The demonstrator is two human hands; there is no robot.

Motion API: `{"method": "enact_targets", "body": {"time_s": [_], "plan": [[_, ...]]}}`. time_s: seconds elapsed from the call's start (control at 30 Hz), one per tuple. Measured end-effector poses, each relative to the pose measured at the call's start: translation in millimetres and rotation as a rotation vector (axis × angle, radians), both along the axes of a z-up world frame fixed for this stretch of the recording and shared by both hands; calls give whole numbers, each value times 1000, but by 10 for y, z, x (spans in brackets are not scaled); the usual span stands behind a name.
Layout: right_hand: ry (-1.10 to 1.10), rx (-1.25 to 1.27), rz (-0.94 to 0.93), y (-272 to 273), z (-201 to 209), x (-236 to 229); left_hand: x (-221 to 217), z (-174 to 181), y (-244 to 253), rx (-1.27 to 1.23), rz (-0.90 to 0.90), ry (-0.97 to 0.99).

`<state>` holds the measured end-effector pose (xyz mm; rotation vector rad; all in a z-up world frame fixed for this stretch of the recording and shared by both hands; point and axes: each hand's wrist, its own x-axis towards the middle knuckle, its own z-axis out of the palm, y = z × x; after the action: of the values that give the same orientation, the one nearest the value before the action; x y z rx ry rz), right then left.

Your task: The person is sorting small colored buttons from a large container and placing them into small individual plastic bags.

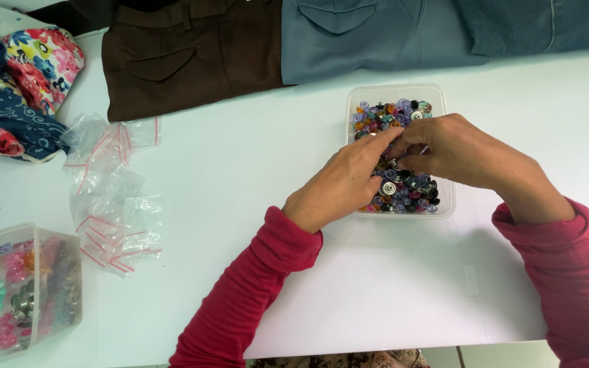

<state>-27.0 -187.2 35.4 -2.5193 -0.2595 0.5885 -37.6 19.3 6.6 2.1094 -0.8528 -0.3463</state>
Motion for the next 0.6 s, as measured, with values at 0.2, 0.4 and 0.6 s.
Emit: {"method": "enact_targets", "body": {"time_s": [0.2,0.4,0.6], "plan": [[19,-7,28,-21,-19,28,-133,85,-31,7,26,-17],[-2,-13,76,-51,-59,26,-209,-23,-142,137,130,-85],[-84,-13,161,-144,-179,50,-217,-52,-143,145,151,-72]]}}
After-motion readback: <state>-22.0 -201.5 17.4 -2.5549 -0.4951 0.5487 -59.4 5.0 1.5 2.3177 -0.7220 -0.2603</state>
